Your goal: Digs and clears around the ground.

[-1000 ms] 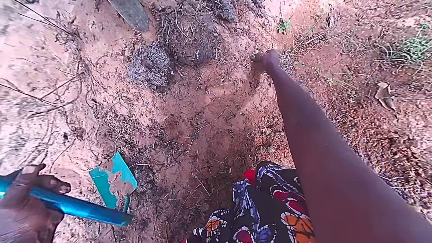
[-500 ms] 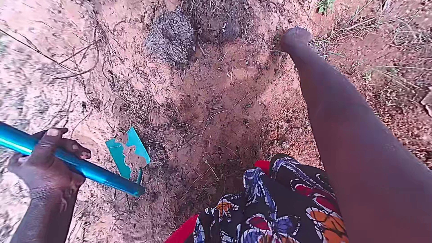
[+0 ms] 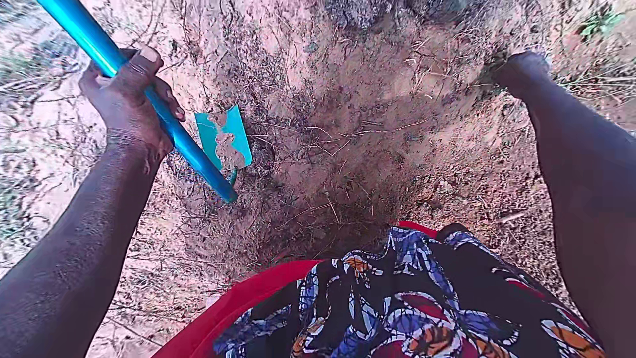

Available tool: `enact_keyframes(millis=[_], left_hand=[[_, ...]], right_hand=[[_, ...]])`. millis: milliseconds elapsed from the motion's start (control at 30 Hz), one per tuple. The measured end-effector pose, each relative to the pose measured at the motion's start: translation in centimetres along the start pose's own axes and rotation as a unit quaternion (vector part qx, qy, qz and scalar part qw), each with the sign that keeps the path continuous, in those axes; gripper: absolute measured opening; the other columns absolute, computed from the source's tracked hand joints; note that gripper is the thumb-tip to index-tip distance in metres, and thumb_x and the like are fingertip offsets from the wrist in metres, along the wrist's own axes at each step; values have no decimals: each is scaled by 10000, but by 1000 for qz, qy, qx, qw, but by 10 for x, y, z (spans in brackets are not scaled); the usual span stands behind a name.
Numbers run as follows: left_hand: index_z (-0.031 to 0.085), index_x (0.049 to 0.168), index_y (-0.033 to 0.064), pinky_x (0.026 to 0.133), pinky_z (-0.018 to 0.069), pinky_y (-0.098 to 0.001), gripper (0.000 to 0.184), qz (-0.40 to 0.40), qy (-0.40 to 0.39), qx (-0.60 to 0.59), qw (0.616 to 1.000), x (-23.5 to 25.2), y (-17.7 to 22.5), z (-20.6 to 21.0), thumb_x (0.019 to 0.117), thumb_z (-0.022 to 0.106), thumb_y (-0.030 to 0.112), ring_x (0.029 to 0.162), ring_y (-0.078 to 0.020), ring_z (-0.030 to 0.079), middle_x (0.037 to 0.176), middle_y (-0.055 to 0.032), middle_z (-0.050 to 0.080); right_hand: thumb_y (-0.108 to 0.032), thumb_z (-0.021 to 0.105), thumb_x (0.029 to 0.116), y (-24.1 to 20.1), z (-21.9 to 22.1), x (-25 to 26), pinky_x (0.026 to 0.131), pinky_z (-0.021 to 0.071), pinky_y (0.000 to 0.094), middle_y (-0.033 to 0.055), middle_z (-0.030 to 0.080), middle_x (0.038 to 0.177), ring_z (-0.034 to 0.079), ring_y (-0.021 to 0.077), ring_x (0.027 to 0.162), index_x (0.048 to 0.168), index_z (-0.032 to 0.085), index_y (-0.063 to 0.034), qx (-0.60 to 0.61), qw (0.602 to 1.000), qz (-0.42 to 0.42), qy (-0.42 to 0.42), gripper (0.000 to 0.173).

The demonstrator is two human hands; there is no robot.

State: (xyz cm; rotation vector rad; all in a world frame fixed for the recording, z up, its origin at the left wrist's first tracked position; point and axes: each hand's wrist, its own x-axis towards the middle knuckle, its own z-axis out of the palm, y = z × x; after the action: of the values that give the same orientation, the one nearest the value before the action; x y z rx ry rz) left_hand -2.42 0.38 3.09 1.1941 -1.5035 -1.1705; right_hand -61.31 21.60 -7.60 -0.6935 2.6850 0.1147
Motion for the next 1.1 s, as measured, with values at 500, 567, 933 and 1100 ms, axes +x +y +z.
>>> enact_keyframes(millis=[500, 567, 933, 1100], left_hand=[[540, 932, 245, 402, 479, -185, 89, -13, 8, -19, 1000, -2, -2, -2, 1014, 571, 227, 401, -18, 514, 513, 147, 496], [530, 933, 252, 394, 476, -182, 89, -13, 12, -26, 1000, -3, -5, -6, 1007, 574, 232, 396, -14, 512, 515, 152, 495], [558, 995, 272, 433, 512, -216, 129, -96, 15, -58, 994, -46, -1, -53, 1069, 457, 306, 427, -23, 538, 530, 156, 496], [617, 1046, 211, 446, 546, -262, 292, -94, -31, -13, 995, -71, 44, -92, 1077, 470, 461, 434, -59, 555, 545, 114, 495]], right_hand=[[-151, 550, 1046, -15, 26, -85, 1042, 385, 726, 390, 557, 1350, 515, 553, 1310, 1346, 562, 100, 64, 994, -69, -51, 391], [-89, 533, 1029, -6, 35, -105, 1016, 410, 724, 390, 570, 1319, 542, 551, 1273, 1357, 540, 94, 86, 992, -72, -55, 376], [-12, 509, 980, -34, -6, -146, 938, 504, 487, 243, 596, 1227, 619, 302, 1097, 1354, 484, 46, 381, 906, -158, 97, 379], [-185, 687, 977, -79, 0, -155, 937, 506, 497, 207, 650, 1206, 631, 293, 1080, 1272, 624, 4, 357, 918, -172, 1, 356]])
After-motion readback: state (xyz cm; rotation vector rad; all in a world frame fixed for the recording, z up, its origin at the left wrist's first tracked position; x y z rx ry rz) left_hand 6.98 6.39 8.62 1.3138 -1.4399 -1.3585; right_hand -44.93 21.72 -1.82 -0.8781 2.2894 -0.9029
